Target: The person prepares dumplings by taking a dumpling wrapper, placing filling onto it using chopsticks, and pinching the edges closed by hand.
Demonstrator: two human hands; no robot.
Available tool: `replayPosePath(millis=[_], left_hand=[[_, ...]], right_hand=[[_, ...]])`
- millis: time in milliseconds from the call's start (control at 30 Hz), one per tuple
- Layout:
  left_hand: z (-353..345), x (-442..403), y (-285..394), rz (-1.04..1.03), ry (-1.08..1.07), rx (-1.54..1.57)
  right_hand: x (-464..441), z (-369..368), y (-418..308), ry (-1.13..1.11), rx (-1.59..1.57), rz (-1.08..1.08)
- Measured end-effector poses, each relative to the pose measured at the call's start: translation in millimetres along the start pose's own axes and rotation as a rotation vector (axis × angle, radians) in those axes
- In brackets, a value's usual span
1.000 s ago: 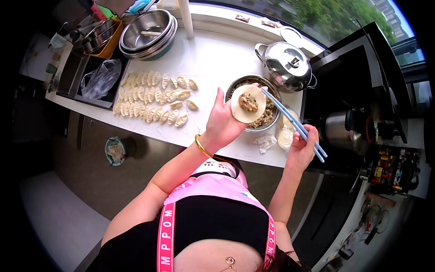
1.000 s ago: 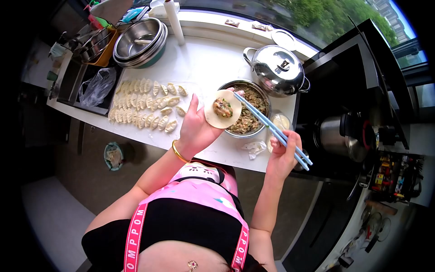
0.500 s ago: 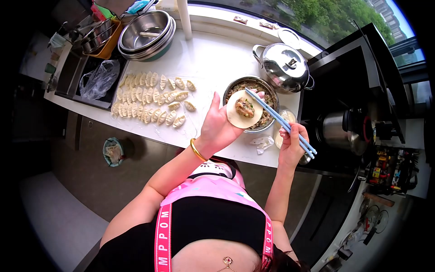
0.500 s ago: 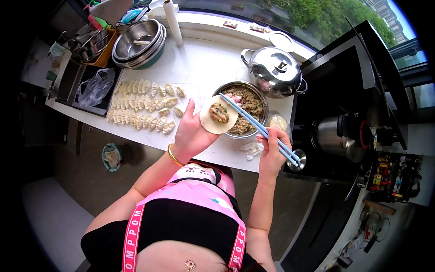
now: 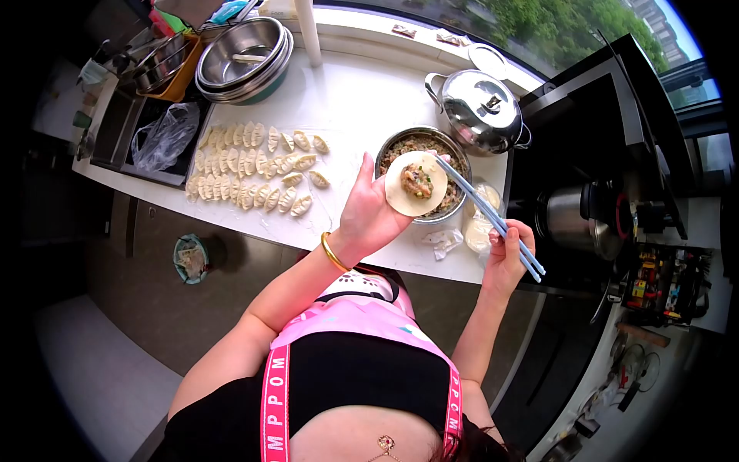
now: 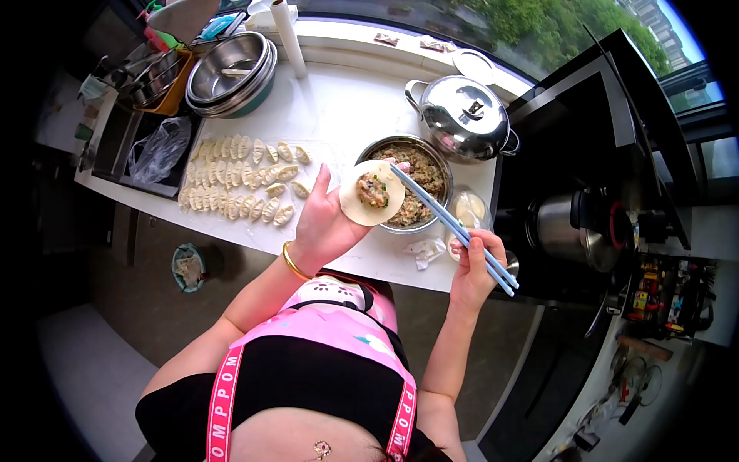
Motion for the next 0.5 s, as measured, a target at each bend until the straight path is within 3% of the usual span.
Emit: replayPosePath(millis=[200, 267, 300, 367, 500], left_hand=[[4, 0, 0, 0.007, -0.020, 0.026], [8, 0, 2, 0.017, -0.167, 0.124], [5, 0, 2, 0.014, -0.167, 0.124], [-3, 1, 3, -0.019, 0.033, -0.022], [-3, 0, 6, -0.027, -0.040, -0.013]], right_hand=[[-4, -12, 5, -0.035, -0.037, -0.028], [-4, -9, 6, 0.008, 0.002, -0.060], [-3, -6, 7, 0.006, 0.002, -0.061], [-1, 1, 7, 0.066, -0.078, -0.032], [3, 13, 8, 0.226, -0.107, -0.056]])
Point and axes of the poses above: each hand's wrist, its own x-axis away from the middle knuckle, its own z-axis out of the back of the hand, y = z × x, the point moved 1 cm from there along -x, towards the middle knuckle, and after that the axes turned 4 degrees about -y, right-handed, at the moved point
